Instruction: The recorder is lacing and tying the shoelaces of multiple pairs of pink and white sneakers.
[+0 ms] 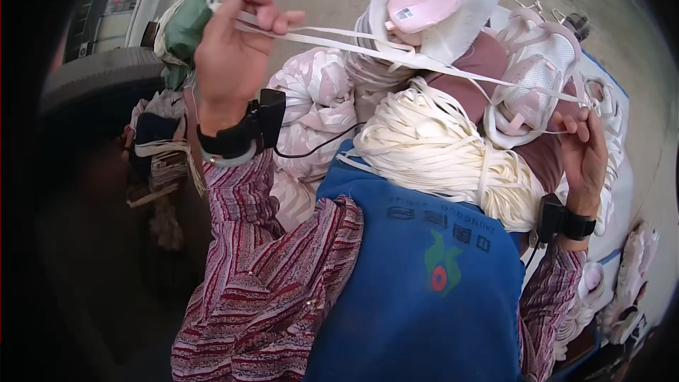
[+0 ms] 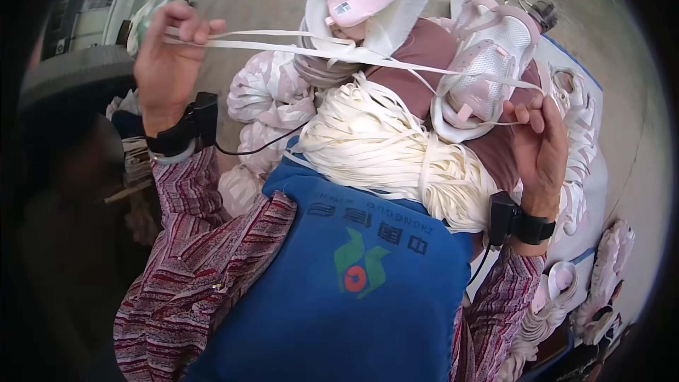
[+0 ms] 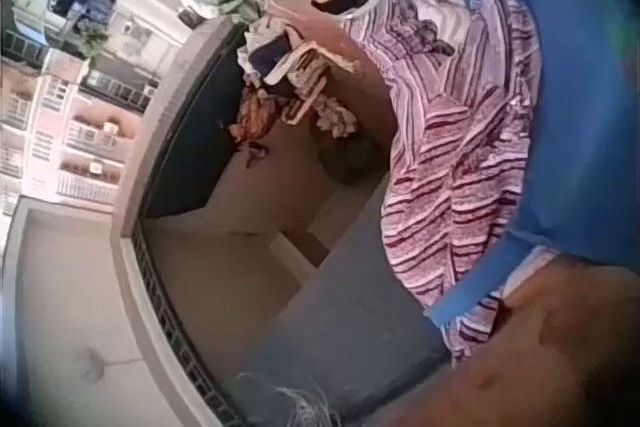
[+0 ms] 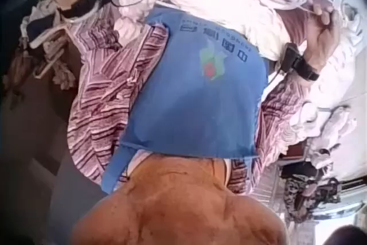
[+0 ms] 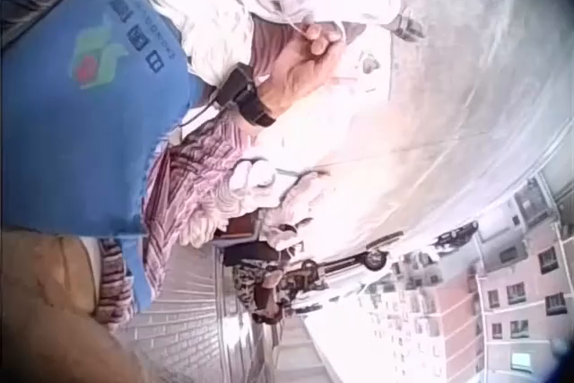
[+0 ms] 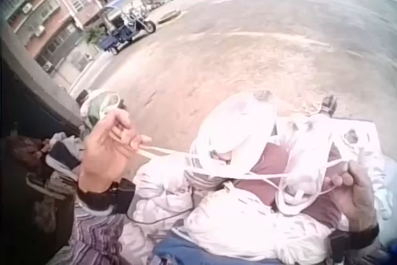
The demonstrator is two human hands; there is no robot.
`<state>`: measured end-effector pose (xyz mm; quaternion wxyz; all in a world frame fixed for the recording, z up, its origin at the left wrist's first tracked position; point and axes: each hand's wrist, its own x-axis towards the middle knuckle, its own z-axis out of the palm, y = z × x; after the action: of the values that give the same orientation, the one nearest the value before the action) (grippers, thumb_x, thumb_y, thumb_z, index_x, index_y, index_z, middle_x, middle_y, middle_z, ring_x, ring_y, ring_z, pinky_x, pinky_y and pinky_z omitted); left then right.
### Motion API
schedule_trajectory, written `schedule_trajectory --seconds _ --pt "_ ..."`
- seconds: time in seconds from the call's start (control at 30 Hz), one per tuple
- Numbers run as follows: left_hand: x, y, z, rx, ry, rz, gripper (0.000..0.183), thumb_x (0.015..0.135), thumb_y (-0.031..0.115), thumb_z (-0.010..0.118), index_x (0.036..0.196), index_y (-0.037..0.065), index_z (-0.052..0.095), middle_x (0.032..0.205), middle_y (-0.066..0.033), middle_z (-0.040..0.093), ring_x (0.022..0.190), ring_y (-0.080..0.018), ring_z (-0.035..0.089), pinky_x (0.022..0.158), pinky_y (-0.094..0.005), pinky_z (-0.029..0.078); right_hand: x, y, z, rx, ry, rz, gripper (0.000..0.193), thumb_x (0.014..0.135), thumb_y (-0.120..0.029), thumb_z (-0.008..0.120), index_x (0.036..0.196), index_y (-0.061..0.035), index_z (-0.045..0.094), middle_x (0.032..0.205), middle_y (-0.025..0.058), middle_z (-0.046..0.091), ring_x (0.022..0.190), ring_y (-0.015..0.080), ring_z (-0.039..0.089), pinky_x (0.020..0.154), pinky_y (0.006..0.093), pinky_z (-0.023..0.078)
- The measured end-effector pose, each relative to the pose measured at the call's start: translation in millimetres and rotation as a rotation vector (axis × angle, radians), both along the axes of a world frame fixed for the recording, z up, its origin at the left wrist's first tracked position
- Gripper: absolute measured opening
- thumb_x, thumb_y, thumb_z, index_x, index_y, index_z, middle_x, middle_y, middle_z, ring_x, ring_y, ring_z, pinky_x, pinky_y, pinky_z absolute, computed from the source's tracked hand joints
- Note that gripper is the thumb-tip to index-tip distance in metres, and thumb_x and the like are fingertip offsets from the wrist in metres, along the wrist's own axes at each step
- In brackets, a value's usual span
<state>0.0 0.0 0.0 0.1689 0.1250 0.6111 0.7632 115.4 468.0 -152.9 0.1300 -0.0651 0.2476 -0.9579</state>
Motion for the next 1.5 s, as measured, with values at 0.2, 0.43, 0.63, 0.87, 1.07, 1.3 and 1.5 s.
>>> schedule_trajectory --seconds 0.2,0.43,0.63,0.87,1.07,1.3,1.5 --pt "37.1 87.5 -0.3 0.201 0.173 -0.573 0.028 0.102 0.02 0.032 0.086 0.005 0.05 0.07 -0.0053 0.057 0.064 -0.0202 0.06 0.093 -0.0501 0.048 18.2 -8.8 -2.4 0.737 -0.495 -0.278 0.023 0.097 -0.017 0.052 0.109 0.0019 0.059 0.093 0.0067 0.065 0.086 0.0141 0.062 0.082 0.0295 0.053" --pt "76.0 80.2 -58.0 -0.532 -0.347 -0.608 0.034 0.099 0.031 0.046 0.098 0.0 0.06 0.084 -0.0033 0.059 0.077 -0.0113 0.054 0.072 -0.0269 0.043 28.5 1.2 -3.1 1.619 -0.283 -0.46 0.024 0.089 -0.011 0.059 0.11 -0.0007 0.061 0.094 0.0037 0.063 0.082 0.0075 0.057 0.072 0.0215 0.047" --pt "35.2 63.0 -92.5 -1.014 0.027 -0.132 0.028 0.091 0.024 0.058 0.098 -0.002 0.06 0.071 -0.0103 0.06 0.065 -0.0212 0.059 0.064 -0.0312 0.046 23.7 -26.0 36.9 1.677 0.046 -0.283 0.017 0.081 0.003 0.06 0.097 -0.0027 0.064 0.089 0.0059 0.06 0.078 0.0184 0.061 0.068 0.0304 0.049" --pt "5.1 96.1 -100.7 -1.263 0.346 0.042 0.024 0.088 0.025 0.06 0.1 0.004 0.06 0.075 -0.0183 0.065 0.068 -0.0341 0.064 0.06 -0.042 0.047 16.2 -38.4 32.0 1.888 0.319 -0.055 0.021 0.076 -0.004 0.066 0.092 -0.0039 0.052 0.094 0.0131 0.054 0.077 0.0316 0.06 0.067 0.0384 0.049" --pt "5.7 88.4 -106.9 -1.382 0.404 -0.236 0.021 0.088 0.024 0.06 0.096 0.006 0.067 0.066 -0.0168 0.06 0.06 -0.0311 0.061 0.056 -0.0396 0.044 17.5 -39.3 27.2 2.013 0.283 -0.041 0.024 0.076 -0.009 0.067 0.096 -0.0051 0.054 0.092 0.0132 0.055 0.081 0.0349 0.059 0.068 0.0411 0.049" --pt "13.7 85.6 -123.3 -1.087 0.42 -0.061 0.023 0.092 0.018 0.054 0.102 0.001 0.064 0.068 -0.0162 0.061 0.061 -0.0242 0.059 0.058 -0.0334 0.044 23.5 -19.2 17.9 1.962 0.331 -0.029 0.008 0.079 -0.007 0.064 0.082 -0.0014 0.059 0.079 0.0151 0.057 0.076 0.0357 0.059 0.068 0.042 0.047" --pt "24.0 80.1 -104.7 -1.182 0.198 -0.107 0.023 0.083 0.017 0.062 0.1 0.001 0.06 0.064 -0.0147 0.061 0.059 -0.0317 0.061 0.057 -0.0398 0.046 34.7 3.6 21.1 2.158 0.08 0.006 0.007 0.079 -0.004 0.063 0.083 0.0013 0.062 0.08 0.0166 0.06 0.075 0.0343 0.061 0.068 0.039 0.047"
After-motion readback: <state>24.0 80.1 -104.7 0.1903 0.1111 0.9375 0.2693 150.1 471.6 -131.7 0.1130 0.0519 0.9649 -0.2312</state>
